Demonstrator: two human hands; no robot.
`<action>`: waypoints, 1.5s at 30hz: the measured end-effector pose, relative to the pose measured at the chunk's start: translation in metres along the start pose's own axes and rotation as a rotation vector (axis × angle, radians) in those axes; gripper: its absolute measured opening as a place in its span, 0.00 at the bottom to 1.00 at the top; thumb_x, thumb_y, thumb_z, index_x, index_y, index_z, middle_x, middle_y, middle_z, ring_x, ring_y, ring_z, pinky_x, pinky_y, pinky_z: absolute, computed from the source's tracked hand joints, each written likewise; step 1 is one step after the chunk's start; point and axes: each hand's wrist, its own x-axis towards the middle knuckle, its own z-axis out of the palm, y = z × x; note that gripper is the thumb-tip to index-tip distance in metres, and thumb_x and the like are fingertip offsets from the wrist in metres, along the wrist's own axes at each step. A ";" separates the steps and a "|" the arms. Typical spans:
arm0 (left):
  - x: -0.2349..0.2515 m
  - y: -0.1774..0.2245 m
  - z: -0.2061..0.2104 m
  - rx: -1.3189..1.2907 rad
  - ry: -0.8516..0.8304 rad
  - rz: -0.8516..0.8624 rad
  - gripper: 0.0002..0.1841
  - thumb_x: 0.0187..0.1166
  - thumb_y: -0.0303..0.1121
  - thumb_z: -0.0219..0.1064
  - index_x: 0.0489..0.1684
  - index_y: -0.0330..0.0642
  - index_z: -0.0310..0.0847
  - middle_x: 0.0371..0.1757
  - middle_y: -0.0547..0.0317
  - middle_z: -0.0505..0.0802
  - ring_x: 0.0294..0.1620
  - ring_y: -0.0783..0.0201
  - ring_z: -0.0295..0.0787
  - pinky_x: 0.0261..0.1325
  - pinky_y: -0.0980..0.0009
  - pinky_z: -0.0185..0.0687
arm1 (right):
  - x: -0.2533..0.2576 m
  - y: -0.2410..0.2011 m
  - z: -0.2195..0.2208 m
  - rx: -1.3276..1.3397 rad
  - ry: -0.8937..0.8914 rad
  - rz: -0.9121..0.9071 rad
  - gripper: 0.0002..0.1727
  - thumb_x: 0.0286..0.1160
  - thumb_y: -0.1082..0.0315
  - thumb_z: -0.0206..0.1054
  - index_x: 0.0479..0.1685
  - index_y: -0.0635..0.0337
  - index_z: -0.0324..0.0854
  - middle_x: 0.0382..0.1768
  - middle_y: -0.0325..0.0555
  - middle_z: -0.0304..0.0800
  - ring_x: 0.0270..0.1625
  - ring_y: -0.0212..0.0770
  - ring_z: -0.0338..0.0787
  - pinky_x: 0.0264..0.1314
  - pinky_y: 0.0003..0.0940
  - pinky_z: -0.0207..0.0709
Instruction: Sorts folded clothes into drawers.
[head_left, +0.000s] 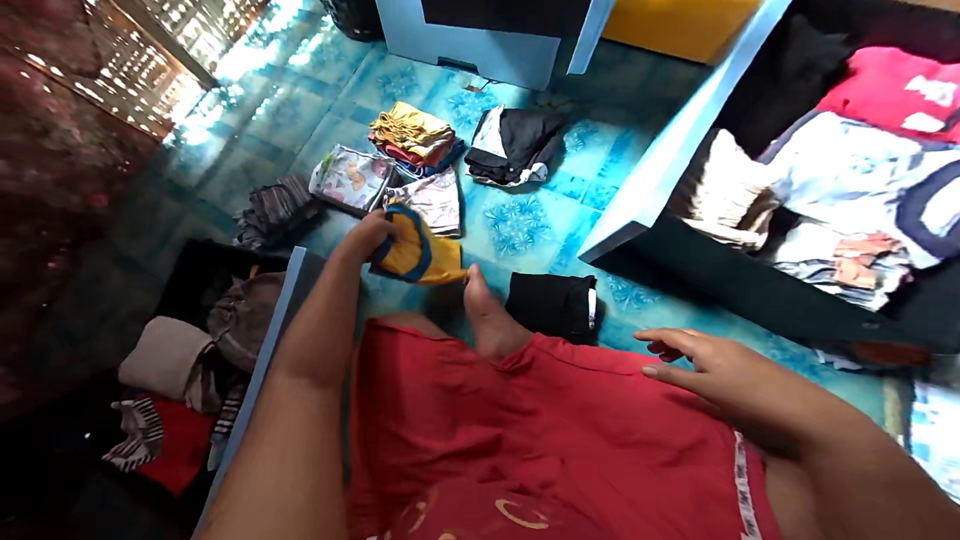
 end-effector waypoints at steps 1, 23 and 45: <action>0.004 -0.017 -0.006 0.175 0.083 -0.105 0.30 0.69 0.20 0.71 0.74 0.28 0.68 0.55 0.33 0.87 0.50 0.44 0.87 0.54 0.45 0.84 | 0.002 0.000 0.001 -0.001 -0.013 0.005 0.27 0.79 0.58 0.72 0.75 0.61 0.79 0.62 0.63 0.87 0.62 0.60 0.88 0.67 0.61 0.79; 0.136 -0.042 -0.032 0.623 0.593 -0.214 0.39 0.75 0.26 0.66 0.91 0.62 0.62 0.94 0.33 0.53 0.81 0.16 0.62 0.65 0.16 0.64 | 0.028 0.027 0.013 0.018 -0.113 0.130 0.29 0.77 0.57 0.71 0.75 0.60 0.79 0.57 0.59 0.90 0.56 0.57 0.91 0.62 0.60 0.81; 0.101 -0.025 -0.011 0.457 0.354 -0.392 0.29 0.67 0.37 0.79 0.61 0.23 0.81 0.69 0.25 0.82 0.73 0.30 0.78 0.69 0.30 0.73 | 0.010 0.005 0.001 -0.031 -0.111 0.134 0.29 0.80 0.56 0.70 0.78 0.58 0.77 0.63 0.60 0.87 0.63 0.60 0.88 0.67 0.63 0.77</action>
